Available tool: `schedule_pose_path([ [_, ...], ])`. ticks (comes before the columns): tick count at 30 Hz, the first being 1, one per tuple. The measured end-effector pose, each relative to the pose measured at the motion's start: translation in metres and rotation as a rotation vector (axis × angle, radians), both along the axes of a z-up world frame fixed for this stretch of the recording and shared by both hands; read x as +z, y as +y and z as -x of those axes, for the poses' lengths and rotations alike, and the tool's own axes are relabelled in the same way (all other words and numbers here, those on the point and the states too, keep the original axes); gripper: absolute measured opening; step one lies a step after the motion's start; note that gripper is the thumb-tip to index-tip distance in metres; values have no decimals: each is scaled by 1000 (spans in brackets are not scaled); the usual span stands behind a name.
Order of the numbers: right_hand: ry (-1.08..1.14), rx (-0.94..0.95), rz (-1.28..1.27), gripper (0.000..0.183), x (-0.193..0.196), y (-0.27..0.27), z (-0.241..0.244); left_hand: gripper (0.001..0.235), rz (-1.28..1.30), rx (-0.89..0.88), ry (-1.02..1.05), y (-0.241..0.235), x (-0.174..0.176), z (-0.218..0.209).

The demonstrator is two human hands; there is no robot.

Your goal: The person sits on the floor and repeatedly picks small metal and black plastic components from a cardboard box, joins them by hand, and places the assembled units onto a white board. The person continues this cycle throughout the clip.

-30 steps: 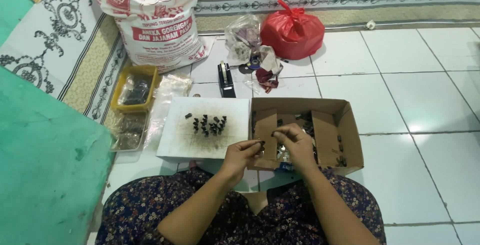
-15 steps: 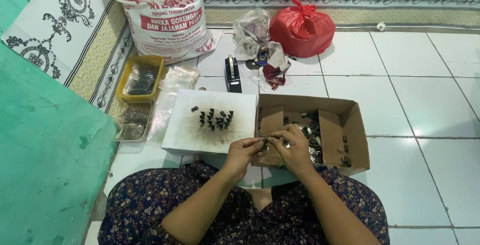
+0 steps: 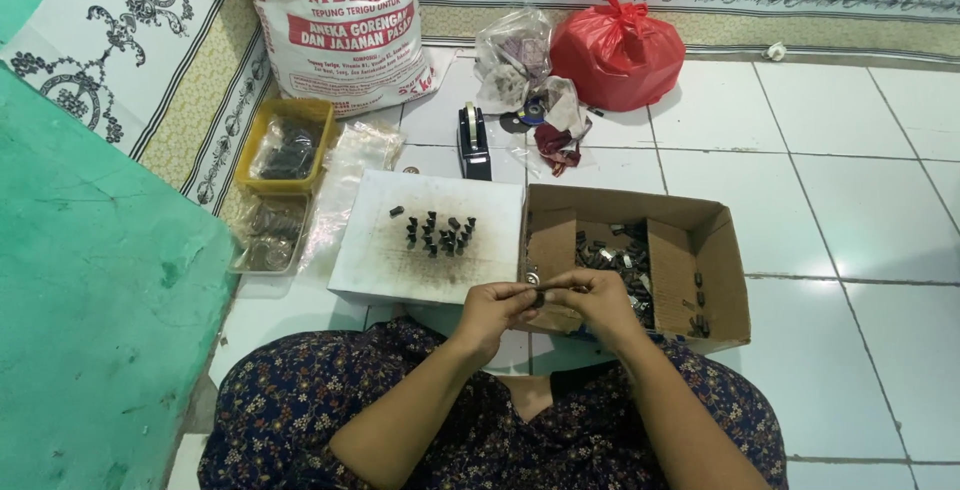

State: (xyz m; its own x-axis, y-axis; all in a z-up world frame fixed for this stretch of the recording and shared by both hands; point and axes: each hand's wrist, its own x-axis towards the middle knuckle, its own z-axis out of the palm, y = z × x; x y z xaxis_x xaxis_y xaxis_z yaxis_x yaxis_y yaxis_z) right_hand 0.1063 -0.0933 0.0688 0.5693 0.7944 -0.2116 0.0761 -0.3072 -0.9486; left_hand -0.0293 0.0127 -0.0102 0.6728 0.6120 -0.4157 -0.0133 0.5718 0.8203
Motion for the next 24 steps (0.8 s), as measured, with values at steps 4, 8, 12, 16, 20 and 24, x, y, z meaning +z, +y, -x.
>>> schedule_pose_path([
  [4,83,20,83,22,10,2,-1,33,11,-8,2,-2,-6,-1],
  [8,131,15,110,23,-2,4,-7,33,48,-3,-6,-6,-5,1],
  [12,154,2,104,23,-17,4,-11,35,62,0,-27,-8,-14,1],
  [16,150,13,108,21,-23,6,-10,36,79,14,-29,-9,-17,1],
  [20,114,6,83,21,-36,12,-7,36,97,41,-28,-5,-5,4],
  [24,89,-8,26,22,-1,27,9,35,51,37,54,20,40,10],
])
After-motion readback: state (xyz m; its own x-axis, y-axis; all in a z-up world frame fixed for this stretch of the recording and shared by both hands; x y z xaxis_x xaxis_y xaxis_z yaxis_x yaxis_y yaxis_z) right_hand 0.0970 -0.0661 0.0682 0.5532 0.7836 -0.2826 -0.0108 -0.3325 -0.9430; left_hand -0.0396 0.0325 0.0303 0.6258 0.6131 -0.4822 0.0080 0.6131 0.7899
